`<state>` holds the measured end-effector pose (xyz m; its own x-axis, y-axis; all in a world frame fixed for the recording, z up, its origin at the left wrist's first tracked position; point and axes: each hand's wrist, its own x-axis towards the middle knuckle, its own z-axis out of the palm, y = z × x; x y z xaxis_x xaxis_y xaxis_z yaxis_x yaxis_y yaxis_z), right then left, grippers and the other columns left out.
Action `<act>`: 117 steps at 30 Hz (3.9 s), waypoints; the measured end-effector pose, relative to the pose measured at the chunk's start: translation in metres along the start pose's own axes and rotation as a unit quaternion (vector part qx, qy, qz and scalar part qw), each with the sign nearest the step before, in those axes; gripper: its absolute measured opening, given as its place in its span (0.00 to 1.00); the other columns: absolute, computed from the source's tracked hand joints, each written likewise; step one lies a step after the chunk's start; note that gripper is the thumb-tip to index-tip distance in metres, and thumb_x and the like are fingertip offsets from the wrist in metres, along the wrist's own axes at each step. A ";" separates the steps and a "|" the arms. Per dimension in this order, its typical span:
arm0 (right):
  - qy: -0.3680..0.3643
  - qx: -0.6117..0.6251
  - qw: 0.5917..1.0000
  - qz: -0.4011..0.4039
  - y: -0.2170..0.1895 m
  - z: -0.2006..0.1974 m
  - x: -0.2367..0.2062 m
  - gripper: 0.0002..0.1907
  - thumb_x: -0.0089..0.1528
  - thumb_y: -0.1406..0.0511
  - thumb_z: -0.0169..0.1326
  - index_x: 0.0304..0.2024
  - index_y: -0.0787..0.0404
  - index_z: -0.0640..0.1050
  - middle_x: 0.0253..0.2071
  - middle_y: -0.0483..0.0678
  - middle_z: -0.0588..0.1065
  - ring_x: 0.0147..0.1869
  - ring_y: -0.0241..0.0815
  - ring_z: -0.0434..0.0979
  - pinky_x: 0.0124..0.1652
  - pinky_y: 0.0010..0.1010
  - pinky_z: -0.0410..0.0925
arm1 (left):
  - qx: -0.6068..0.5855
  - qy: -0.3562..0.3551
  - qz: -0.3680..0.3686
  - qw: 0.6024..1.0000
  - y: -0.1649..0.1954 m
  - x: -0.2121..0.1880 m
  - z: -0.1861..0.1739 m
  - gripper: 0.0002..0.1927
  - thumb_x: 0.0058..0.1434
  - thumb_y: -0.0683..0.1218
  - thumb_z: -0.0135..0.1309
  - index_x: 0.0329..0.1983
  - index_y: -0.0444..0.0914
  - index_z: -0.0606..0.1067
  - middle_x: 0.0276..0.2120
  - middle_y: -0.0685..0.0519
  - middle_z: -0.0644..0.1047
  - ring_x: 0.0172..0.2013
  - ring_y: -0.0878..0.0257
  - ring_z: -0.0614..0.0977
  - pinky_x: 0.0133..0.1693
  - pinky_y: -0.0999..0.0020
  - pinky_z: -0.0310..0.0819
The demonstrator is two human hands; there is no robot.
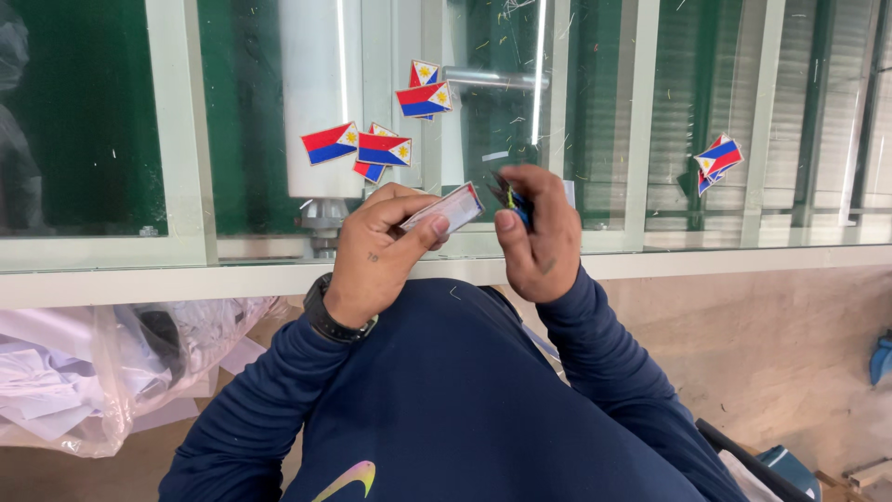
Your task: The person uses pliers to trim the edges of small Philippine flag stickers. They repeatedly adjust the sticker and pull away excess material with the pliers while working at a glass-fronted workstation.
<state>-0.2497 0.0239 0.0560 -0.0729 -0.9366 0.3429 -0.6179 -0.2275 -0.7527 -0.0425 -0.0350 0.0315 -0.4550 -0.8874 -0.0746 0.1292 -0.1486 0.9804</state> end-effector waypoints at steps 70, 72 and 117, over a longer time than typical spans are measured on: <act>-0.058 0.335 0.940 0.018 0.005 -0.009 0.017 0.17 0.68 0.58 0.58 0.50 0.61 0.71 0.35 0.41 0.69 0.35 0.29 0.62 0.37 0.22 0.57 | 0.059 0.105 0.080 0.990 -0.014 -0.001 0.017 0.10 0.69 0.39 0.55 0.52 0.32 0.79 0.43 0.52 0.78 0.36 0.70 0.81 0.36 0.76 0.76; -0.047 0.271 0.960 0.048 0.005 -0.015 0.016 0.16 0.67 0.57 0.56 0.49 0.60 0.71 0.35 0.40 0.69 0.35 0.28 0.62 0.37 0.22 0.59 | 0.049 0.096 0.084 0.991 -0.014 -0.001 0.017 0.11 0.69 0.39 0.55 0.52 0.32 0.79 0.43 0.52 0.77 0.36 0.70 0.80 0.35 0.76 0.76; 0.050 0.588 0.785 0.189 0.058 0.016 0.032 0.07 0.71 0.66 0.57 0.43 0.65 0.76 0.30 0.45 0.69 0.30 0.35 0.65 0.34 0.30 0.59 | -0.019 -0.008 0.050 0.999 -0.030 0.003 0.013 0.09 0.67 0.39 0.55 0.48 0.31 0.77 0.44 0.54 0.73 0.41 0.69 0.78 0.39 0.73 0.79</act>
<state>-0.2751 -0.0238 0.0146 -0.1746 -0.9841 -0.0313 0.6089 -0.0829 -0.7889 -0.0588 -0.0273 0.0041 -0.4517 -0.8918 0.0270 0.2089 -0.0763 0.9750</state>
